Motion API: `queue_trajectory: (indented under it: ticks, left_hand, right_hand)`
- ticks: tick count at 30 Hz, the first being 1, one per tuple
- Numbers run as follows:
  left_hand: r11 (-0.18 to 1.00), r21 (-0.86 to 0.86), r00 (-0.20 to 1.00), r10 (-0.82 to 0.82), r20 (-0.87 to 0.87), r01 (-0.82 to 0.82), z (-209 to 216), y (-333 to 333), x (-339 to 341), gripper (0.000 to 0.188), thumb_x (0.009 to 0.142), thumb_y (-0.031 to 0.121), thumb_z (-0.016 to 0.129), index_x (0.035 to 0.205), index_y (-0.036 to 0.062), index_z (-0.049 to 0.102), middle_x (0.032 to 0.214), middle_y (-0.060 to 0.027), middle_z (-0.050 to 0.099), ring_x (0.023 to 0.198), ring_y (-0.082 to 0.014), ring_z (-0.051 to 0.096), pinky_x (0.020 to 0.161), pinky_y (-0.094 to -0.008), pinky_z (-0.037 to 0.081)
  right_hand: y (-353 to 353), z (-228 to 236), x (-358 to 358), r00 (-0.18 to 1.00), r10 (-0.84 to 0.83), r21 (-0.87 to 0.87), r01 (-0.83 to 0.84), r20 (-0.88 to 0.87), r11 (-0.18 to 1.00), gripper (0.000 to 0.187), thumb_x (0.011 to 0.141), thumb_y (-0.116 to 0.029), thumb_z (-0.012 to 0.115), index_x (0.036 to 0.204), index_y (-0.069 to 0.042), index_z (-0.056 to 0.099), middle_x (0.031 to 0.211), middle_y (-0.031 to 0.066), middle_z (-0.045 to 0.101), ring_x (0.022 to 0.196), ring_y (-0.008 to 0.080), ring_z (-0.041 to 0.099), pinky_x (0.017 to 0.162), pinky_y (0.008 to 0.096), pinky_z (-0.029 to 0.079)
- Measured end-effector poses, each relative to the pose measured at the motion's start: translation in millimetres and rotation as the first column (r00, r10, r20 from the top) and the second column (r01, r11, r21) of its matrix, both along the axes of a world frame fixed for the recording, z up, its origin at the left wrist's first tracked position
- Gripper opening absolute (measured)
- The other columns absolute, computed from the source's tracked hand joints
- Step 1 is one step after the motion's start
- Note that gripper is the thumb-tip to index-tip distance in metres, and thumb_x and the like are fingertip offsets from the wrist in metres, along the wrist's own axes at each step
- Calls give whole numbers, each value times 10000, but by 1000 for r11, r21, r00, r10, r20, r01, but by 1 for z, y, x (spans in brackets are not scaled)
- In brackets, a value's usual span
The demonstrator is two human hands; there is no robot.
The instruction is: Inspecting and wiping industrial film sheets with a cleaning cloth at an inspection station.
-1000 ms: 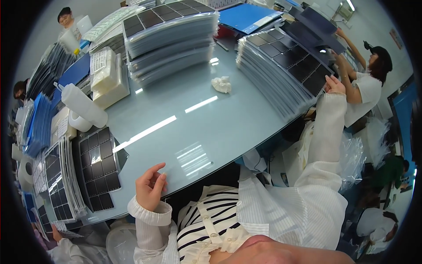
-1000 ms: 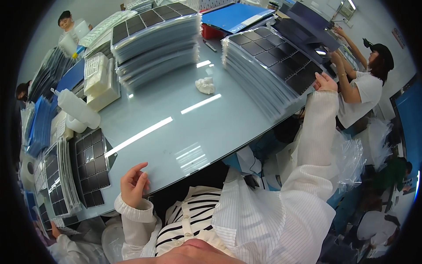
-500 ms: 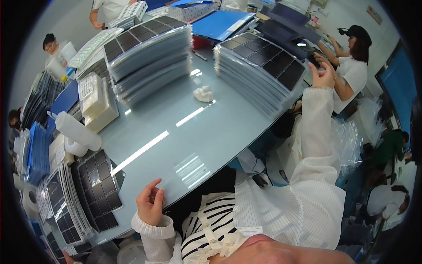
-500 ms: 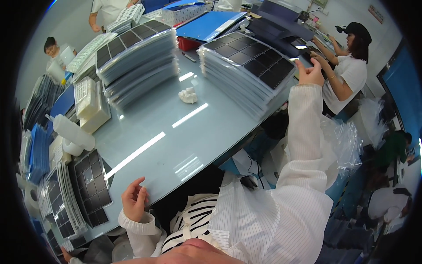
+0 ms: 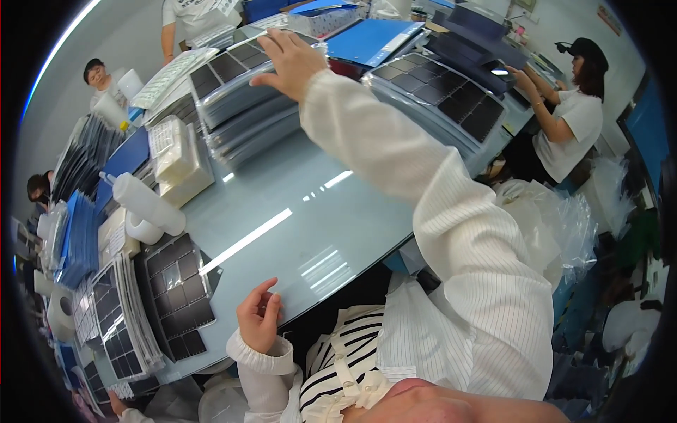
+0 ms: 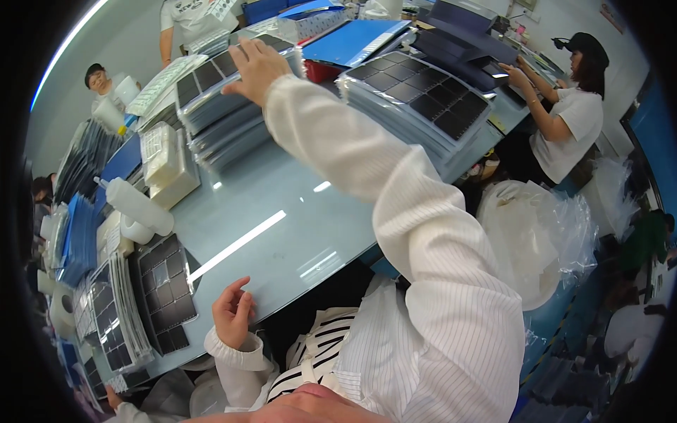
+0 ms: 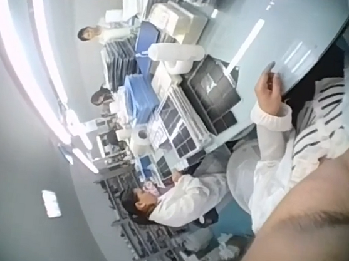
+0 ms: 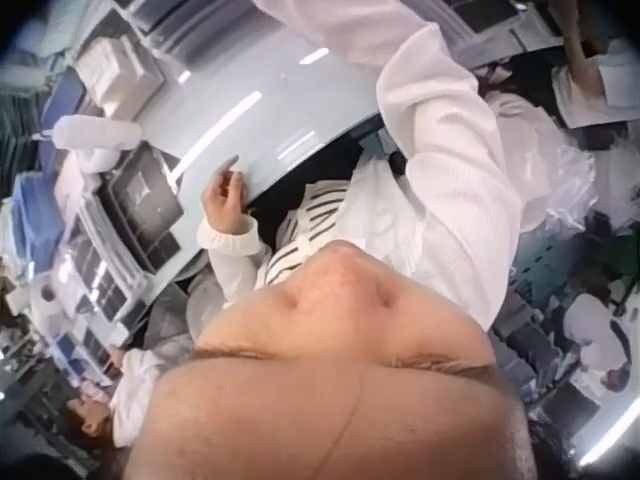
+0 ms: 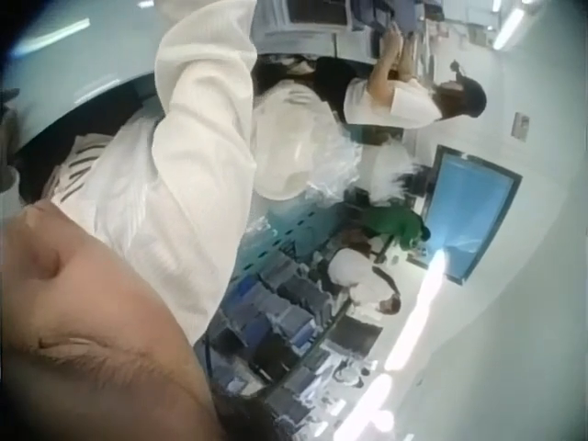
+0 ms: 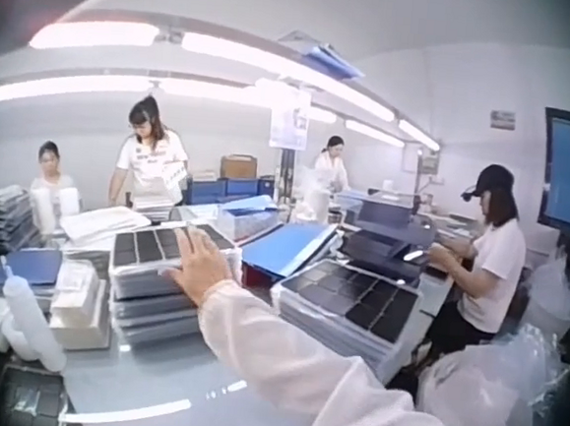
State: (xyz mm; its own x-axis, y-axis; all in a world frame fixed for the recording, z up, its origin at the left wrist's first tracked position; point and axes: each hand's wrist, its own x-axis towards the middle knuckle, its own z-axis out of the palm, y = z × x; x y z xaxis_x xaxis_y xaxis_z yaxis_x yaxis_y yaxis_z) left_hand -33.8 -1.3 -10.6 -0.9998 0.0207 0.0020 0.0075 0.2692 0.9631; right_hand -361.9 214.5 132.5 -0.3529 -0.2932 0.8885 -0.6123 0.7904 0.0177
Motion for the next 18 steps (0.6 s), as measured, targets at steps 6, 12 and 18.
queue_trajectory:
  ticks: [6,12,18]
  left_hand:
    - [1000,9,1000,-24,-19,24,-2,-2,4,260,904,62,557,1154,1,594,723,-18,588,569,-61,504,502,-190,398]
    - [997,2,997,-71,-31,71,0,-4,-1,255,903,56,559,1149,1,599,722,-15,590,569,-54,502,508,-185,398]
    - [964,251,995,-95,38,82,2,-11,-1,399,968,299,441,1176,-14,576,790,-58,619,641,-105,550,534,-222,434]
  right_hand:
    - [-32,-25,-36,976,-154,278,106,157,955,543,848,-444,593,1278,-125,504,1343,85,492,1244,254,451,1074,432,286]
    - [1,-20,-31,982,-30,268,81,-188,960,181,819,-164,614,987,-121,665,963,29,680,964,216,622,872,350,464]
    - [-2,0,66,844,492,166,-465,-215,870,196,783,-72,624,972,-71,678,951,98,680,906,284,644,780,359,511]
